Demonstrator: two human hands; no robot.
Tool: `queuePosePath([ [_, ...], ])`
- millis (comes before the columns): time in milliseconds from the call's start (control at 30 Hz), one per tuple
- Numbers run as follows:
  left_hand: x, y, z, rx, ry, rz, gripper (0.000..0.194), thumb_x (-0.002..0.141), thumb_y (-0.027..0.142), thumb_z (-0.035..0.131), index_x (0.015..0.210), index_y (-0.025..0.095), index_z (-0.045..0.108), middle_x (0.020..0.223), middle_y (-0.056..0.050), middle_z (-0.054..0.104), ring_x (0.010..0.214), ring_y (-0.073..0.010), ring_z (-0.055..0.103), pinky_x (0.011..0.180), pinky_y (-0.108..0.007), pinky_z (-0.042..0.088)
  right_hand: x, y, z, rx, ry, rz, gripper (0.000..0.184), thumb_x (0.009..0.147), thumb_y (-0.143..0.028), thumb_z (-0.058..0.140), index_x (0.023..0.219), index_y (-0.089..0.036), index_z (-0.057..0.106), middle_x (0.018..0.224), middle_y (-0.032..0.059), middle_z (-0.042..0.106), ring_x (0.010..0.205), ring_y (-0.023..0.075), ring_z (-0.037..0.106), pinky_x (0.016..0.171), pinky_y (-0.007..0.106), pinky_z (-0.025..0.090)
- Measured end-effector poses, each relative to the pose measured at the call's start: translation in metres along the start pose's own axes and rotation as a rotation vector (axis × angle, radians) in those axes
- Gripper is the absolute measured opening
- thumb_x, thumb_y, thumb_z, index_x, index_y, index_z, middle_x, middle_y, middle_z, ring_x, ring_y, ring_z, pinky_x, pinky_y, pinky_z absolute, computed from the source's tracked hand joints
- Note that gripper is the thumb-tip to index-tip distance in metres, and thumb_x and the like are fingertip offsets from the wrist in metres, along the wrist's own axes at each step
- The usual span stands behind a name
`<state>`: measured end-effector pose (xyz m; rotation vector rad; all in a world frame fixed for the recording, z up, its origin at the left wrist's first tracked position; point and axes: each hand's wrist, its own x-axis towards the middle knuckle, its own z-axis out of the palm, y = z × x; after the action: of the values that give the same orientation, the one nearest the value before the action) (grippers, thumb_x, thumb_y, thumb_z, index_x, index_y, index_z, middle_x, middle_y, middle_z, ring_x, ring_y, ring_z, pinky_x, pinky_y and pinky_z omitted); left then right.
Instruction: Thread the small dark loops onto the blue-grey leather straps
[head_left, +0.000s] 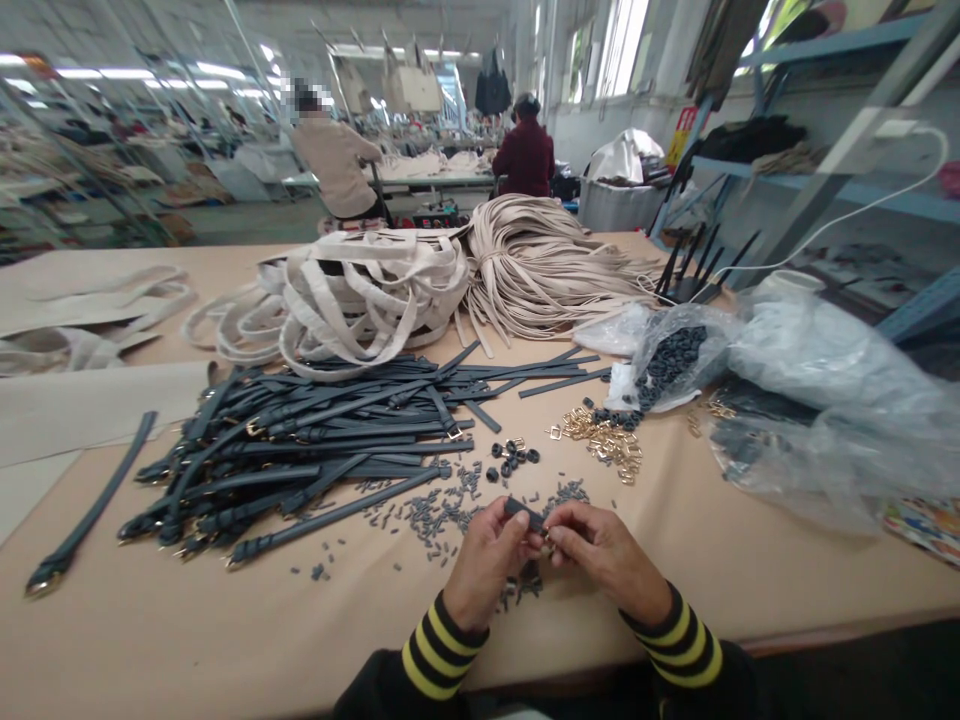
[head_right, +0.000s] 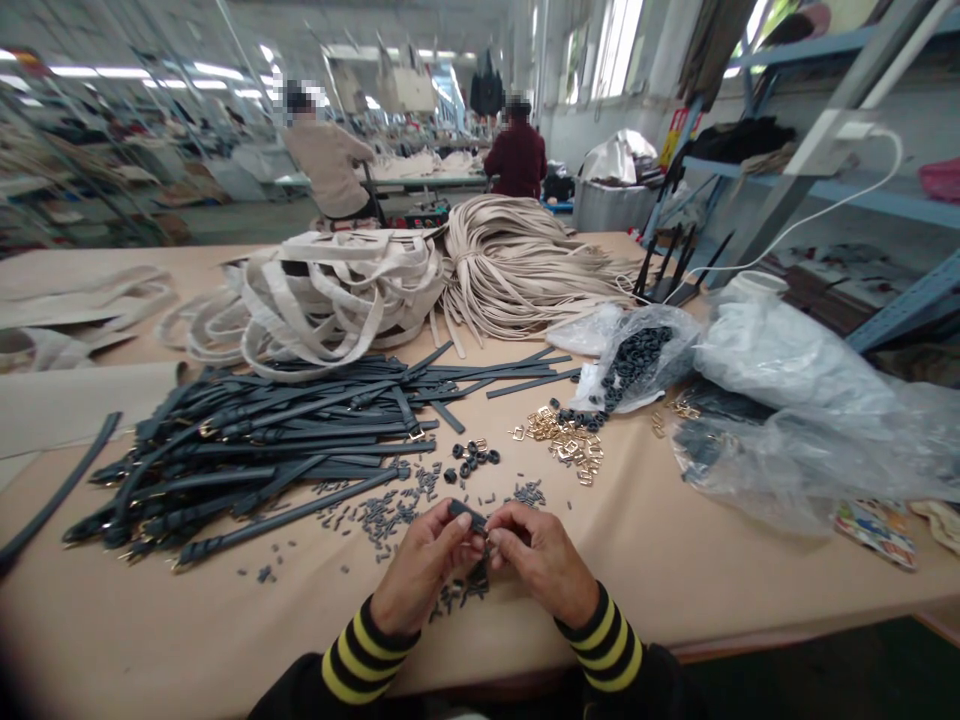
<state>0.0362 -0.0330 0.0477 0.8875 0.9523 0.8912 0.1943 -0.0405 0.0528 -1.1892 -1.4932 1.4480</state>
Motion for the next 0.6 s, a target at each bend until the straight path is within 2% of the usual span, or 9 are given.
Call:
queuePosePath([
  [233, 0.000, 0.001, 0.003, 0.308, 0.073, 0.099, 0.021, 0.075, 0.033, 0.054, 0.070, 0.014, 0.047, 0.062, 0.000, 0.055, 0.058, -0.0096, 0.051, 0.057, -0.022, 0.041, 0.003, 0.000, 0.004, -0.075, 0.029, 0.025, 0.006, 0.078, -0.019, 0.051, 0.073, -0.017, 0.054, 0.067, 0.0001, 0.060, 0.059, 0.0122, 0.055, 0.058, 0.024, 0.044],
  [300, -0.001, -0.001, 0.005, 0.390, 0.091, 0.124, 0.019, 0.075, 0.031, 0.053, 0.069, 0.014, 0.048, 0.061, 0.000, 0.053, 0.057, -0.0092, 0.049, 0.054, -0.021, 0.039, 0.005, 0.004, 0.005, -0.052, 0.037, 0.059, 0.004, 0.077, -0.020, 0.052, 0.074, -0.018, 0.050, 0.065, -0.0013, 0.058, 0.056, 0.0123, 0.056, 0.054, 0.024, 0.044],
  [467, -0.008, -0.007, 0.011, 0.521, 0.127, 0.190, 0.011, 0.076, 0.026, 0.050, 0.073, 0.015, 0.051, 0.067, 0.000, 0.053, 0.063, -0.0103, 0.049, 0.058, -0.022, 0.041, 0.008, 0.013, 0.006, -0.002, 0.085, 0.141, 0.015, 0.075, -0.022, 0.053, 0.074, -0.020, 0.039, 0.054, -0.0071, 0.051, 0.045, 0.0101, 0.053, 0.045, 0.022, 0.040],
  [533, -0.010, -0.005, 0.010, 0.476, 0.098, 0.198, 0.012, 0.078, 0.026, 0.047, 0.077, 0.016, 0.053, 0.072, -0.002, 0.054, 0.068, -0.0114, 0.051, 0.063, -0.023, 0.043, 0.007, 0.012, 0.004, 0.003, 0.092, 0.129, 0.014, 0.077, -0.024, 0.052, 0.075, -0.020, 0.038, 0.054, -0.0076, 0.051, 0.043, 0.0084, 0.050, 0.043, 0.020, 0.038],
  [600, -0.012, 0.000, 0.006, 0.283, -0.032, 0.109, 0.017, 0.079, 0.028, 0.046, 0.085, 0.015, 0.055, 0.078, -0.004, 0.056, 0.073, -0.0120, 0.053, 0.068, -0.025, 0.046, 0.005, 0.008, 0.000, 0.032, 0.064, 0.110, 0.016, 0.077, -0.027, 0.052, 0.077, -0.020, 0.038, 0.054, -0.0079, 0.051, 0.038, 0.0064, 0.044, 0.038, 0.018, 0.033],
])
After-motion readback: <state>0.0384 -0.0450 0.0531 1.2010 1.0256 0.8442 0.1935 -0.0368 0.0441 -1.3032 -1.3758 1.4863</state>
